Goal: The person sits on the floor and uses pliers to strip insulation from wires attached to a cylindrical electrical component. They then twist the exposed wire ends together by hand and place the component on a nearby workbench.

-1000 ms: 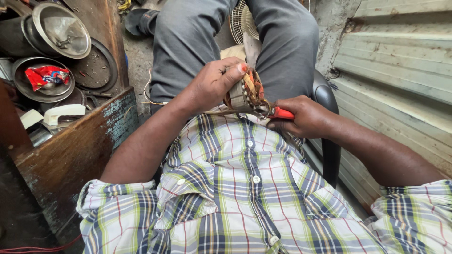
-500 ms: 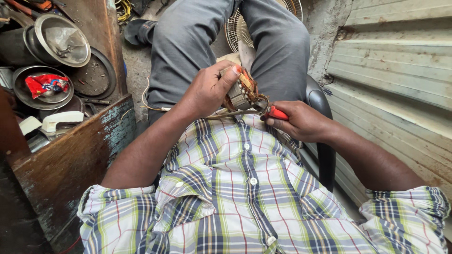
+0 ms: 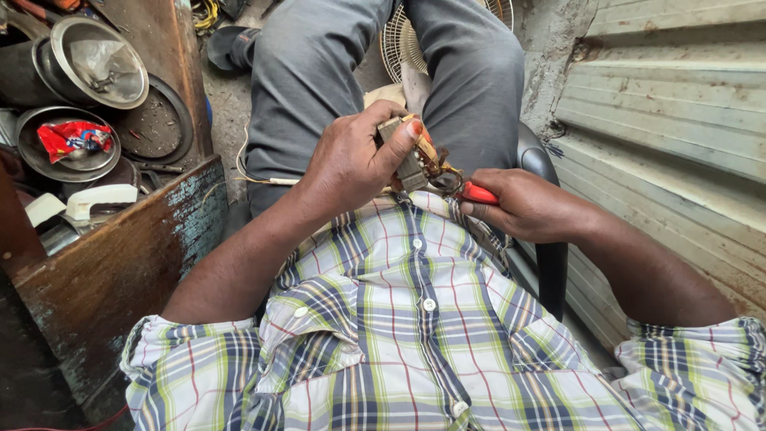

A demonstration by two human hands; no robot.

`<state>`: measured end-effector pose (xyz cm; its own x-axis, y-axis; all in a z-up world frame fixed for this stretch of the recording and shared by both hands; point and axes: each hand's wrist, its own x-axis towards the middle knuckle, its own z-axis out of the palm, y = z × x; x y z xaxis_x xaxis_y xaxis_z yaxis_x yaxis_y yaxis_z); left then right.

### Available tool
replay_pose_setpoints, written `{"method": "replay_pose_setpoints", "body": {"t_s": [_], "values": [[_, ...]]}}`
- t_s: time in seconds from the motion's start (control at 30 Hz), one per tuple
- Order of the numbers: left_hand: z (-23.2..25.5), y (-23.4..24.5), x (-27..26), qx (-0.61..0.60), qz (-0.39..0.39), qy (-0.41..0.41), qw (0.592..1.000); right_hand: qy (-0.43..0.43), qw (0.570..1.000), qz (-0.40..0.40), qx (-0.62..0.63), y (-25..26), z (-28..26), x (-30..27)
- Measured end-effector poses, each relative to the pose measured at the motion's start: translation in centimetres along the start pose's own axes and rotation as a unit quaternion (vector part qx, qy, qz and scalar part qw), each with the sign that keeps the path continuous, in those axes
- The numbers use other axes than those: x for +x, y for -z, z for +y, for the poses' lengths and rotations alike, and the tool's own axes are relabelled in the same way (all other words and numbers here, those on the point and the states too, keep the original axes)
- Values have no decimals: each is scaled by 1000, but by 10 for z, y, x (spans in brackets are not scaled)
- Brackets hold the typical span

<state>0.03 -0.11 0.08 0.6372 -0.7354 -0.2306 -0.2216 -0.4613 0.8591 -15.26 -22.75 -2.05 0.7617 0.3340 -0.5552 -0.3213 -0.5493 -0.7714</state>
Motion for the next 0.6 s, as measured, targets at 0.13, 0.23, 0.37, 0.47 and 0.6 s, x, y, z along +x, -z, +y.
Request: {"method": "replay_pose_setpoints", "body": {"t_s": [0.13, 0.23, 0.37, 0.47, 0.6], "values": [[1, 1, 2, -3, -1, -33, 999, 105, 994, -3, 40, -4, 9, 5], [2, 5, 5, -8, -8, -57, 998, 142, 988, -5, 66, -8, 15, 9], [6, 8, 10, -21, -19, -66, 997, 110, 989, -34, 89, -3, 15, 13], [11, 10, 14, -18, -15, -106, 994, 181, 978, -18, 101, -4, 14, 14], [16, 9, 22, -42, -45, -68, 996, 194, 974, -2, 120, -6, 19, 16]]}}
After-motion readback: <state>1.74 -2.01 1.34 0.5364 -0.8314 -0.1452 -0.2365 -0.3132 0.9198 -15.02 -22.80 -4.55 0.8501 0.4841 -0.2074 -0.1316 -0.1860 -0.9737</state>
